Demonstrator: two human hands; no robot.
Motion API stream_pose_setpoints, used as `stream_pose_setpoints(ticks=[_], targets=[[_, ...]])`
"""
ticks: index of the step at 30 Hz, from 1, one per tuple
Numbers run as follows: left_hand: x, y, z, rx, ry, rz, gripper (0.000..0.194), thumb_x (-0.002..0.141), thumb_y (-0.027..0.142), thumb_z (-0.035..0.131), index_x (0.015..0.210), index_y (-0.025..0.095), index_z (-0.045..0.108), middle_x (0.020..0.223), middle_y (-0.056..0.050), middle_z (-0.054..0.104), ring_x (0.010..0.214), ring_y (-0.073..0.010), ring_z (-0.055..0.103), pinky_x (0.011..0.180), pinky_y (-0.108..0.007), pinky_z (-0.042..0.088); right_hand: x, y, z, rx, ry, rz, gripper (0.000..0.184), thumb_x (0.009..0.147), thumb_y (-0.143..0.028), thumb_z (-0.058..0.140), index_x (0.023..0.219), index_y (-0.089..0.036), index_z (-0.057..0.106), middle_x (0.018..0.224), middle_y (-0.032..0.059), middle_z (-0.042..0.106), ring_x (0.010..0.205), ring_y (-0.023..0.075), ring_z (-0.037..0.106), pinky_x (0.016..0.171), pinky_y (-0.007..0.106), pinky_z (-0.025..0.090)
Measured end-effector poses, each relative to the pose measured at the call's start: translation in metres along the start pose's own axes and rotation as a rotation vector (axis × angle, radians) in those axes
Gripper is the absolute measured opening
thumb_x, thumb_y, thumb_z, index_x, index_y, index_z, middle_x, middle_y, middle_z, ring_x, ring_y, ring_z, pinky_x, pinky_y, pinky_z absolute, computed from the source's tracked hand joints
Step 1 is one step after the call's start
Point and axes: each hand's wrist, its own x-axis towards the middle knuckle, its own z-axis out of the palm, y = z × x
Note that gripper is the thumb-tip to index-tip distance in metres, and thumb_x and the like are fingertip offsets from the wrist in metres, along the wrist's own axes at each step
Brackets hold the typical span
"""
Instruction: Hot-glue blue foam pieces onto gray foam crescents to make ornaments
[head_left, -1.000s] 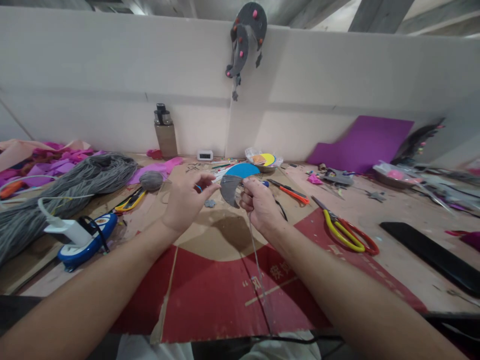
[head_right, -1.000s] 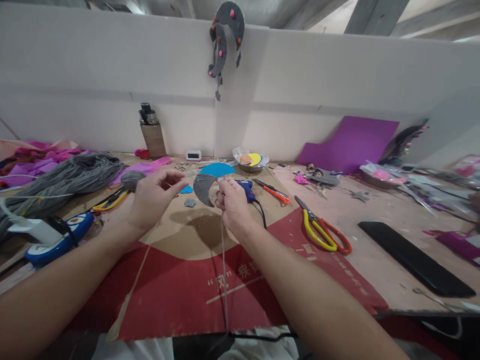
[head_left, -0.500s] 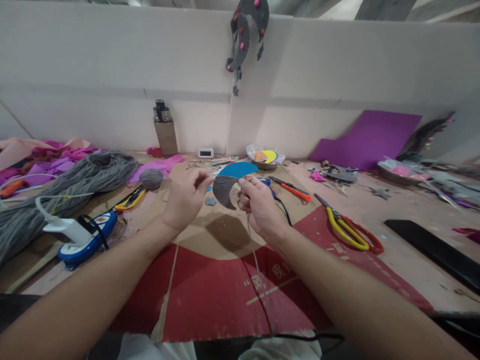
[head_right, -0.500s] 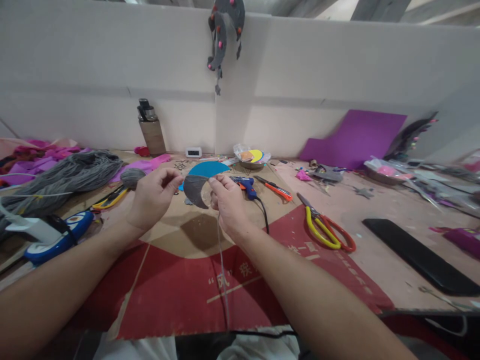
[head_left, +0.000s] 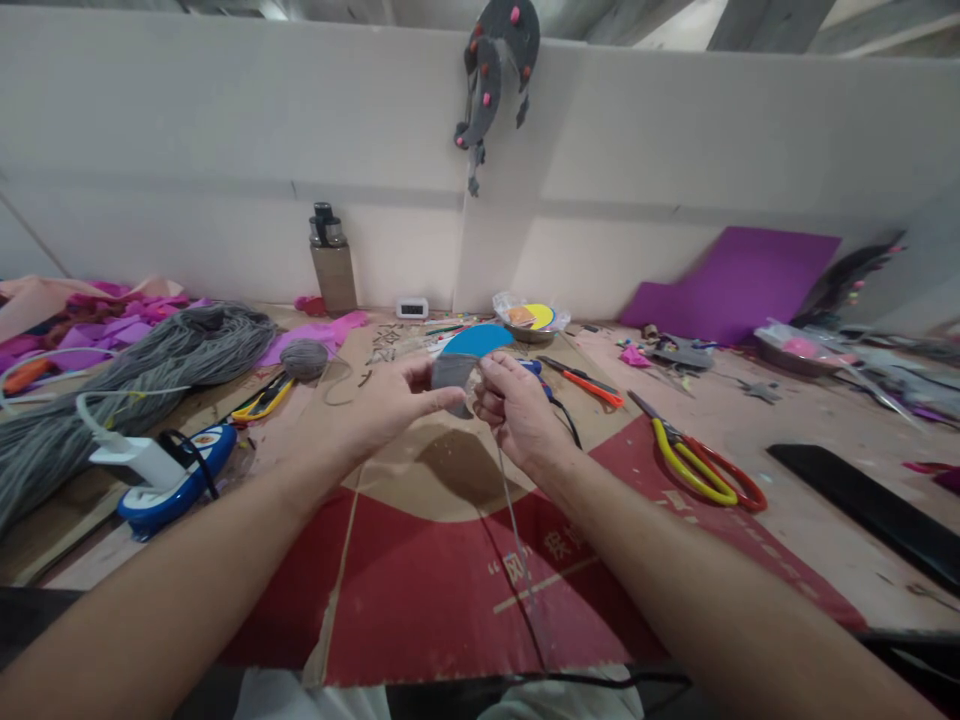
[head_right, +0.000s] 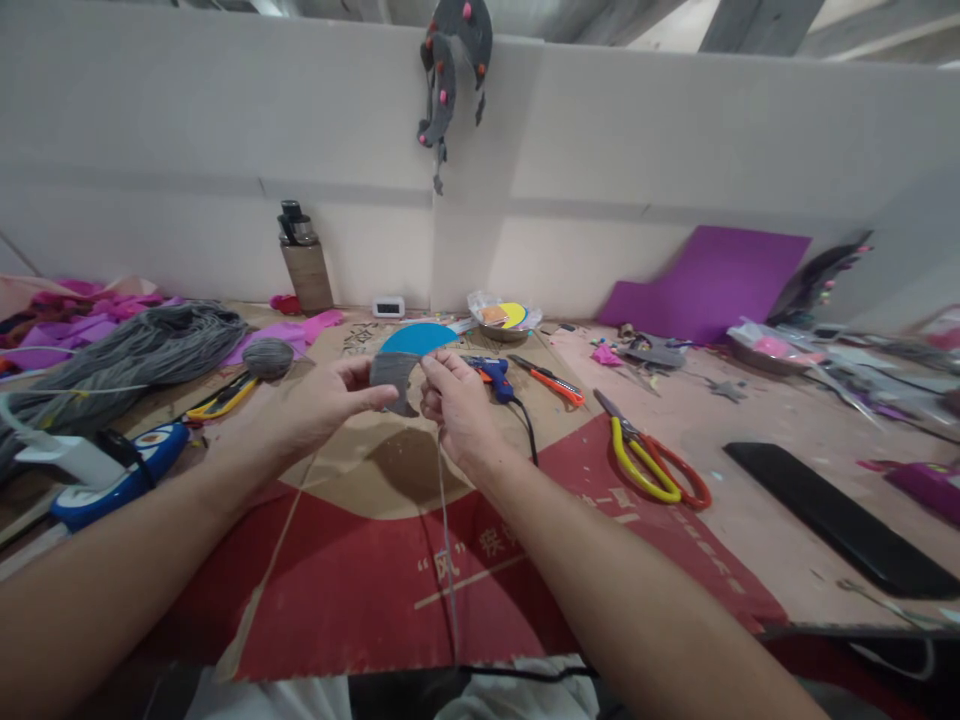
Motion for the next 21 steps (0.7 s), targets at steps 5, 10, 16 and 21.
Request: stream_pose_setpoints(ticks=[5,10,16,21], targets=[[-0.0079,0.0064,-0.0009,0.376,0.163,0.128,0.016,0.08,0.029,0.063,0.074,0.018,0.071,0.067,-0.001,0.066,0.063,-0.015,0.056,0.062,-0.026,0.041,0.0007,0.0023,-0.0015,-0.056,-0.014,0.016,0.03,0.068,-0.031,0.073,0.073,-0.02,0.046,0.051,-0.0122,0.03,0.041,0.0021,0.019,0.041,0.017,0.012],[-0.0095,0.0025,-0.0048,0.518,0.267,0.276,0.01,0.079,0.022,0.065,0.08,0.022,0.075,0.072,0.0,0.069,0.067,-0.0157,0.057,0.066,-0.025,0.042,-0.0019,0.0037,-0.0004,-0.063,-0.011,-0.036,0.024,0.062,-0.016,0.072,0.078,-0.019,0.054,0.057,-0.0108,0.038,0.044,0.0021,0.022,0.042,0.018,0.015],[-0.0103,-0.0034,-0.0046,0.533,0.261,0.332,0.013,0.082,0.026,0.063,0.087,0.025,0.075,0.084,-0.003,0.072,0.079,-0.0185,0.063,0.075,-0.027,0.045,-0.0023,0.0044,0.0006,-0.13,-0.029,-0.048,0.026,0.064,-0.021,0.075,0.087,-0.021,0.063,0.053,-0.011,0.037,0.044,0.0035,0.022,0.044,0.019,0.016],[-0.0113,-0.0016,-0.0043,0.429,0.233,0.386,0.014,0.084,0.026,0.062,0.09,0.026,0.074,0.098,-0.005,0.072,0.096,-0.0203,0.064,0.089,-0.032,0.046,0.0001,0.0073,-0.0013,-0.159,0.014,-0.073,0.021,0.061,-0.024,0.077,0.076,-0.021,0.064,0.051,-0.0096,0.042,0.045,0.0043,0.022,0.044,0.02,0.016]])
